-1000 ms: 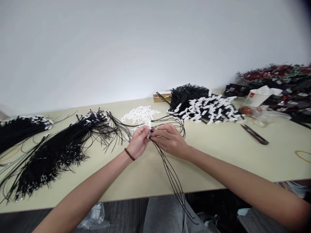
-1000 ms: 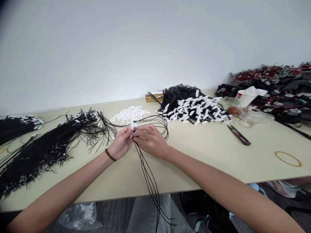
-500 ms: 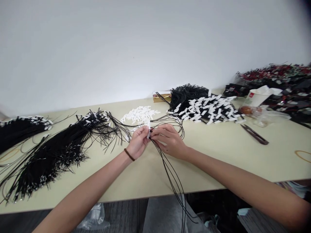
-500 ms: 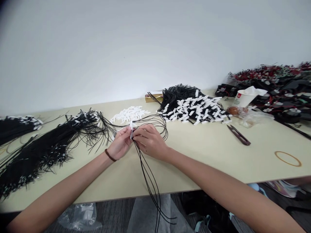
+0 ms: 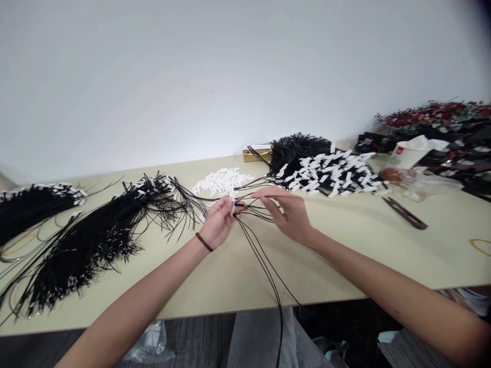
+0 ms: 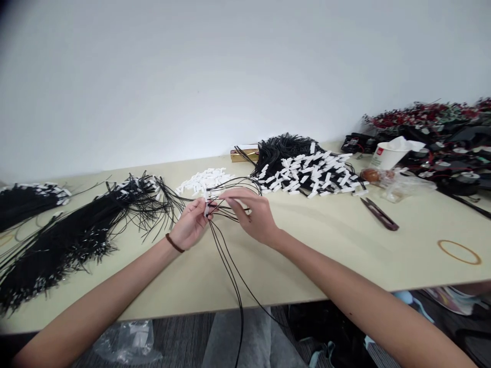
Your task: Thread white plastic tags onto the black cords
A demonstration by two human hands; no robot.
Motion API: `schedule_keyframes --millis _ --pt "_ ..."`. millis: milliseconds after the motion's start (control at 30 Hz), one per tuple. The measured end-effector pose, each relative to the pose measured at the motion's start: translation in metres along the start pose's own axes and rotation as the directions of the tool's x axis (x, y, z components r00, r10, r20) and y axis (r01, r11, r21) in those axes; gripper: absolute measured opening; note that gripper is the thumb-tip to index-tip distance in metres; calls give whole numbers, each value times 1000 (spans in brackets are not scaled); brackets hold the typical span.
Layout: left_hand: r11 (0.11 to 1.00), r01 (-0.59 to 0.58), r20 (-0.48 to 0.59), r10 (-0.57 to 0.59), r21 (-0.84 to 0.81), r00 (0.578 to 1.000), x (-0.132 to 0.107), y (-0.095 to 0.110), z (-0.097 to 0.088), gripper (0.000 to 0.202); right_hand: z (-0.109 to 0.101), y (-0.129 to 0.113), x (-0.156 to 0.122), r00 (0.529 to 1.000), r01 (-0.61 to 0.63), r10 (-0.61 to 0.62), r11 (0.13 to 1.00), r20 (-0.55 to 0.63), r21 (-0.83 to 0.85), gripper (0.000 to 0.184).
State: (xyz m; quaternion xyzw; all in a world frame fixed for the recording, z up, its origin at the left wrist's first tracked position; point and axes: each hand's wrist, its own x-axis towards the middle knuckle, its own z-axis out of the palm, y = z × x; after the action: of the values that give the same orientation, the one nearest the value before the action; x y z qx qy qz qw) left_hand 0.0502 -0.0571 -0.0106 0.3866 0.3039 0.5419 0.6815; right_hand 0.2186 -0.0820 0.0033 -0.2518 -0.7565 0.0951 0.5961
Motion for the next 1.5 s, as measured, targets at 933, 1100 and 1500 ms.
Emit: schedule_keyframes --millis 933,1100,1500 --pt "995 -23 -39 27 95 999 2 -3 -4 18 -26 11 16 976 168 -208 911 -69 -377 13" --pt "997 -16 -26 18 76 1000 3 -3 -4 17 -15 14 9 951 308 -272 856 145 -416 15" --pt "996 12 31 -15 88 999 0 -3 -2 19 -11 18 2 942 333 -271 830 197 -448 22"
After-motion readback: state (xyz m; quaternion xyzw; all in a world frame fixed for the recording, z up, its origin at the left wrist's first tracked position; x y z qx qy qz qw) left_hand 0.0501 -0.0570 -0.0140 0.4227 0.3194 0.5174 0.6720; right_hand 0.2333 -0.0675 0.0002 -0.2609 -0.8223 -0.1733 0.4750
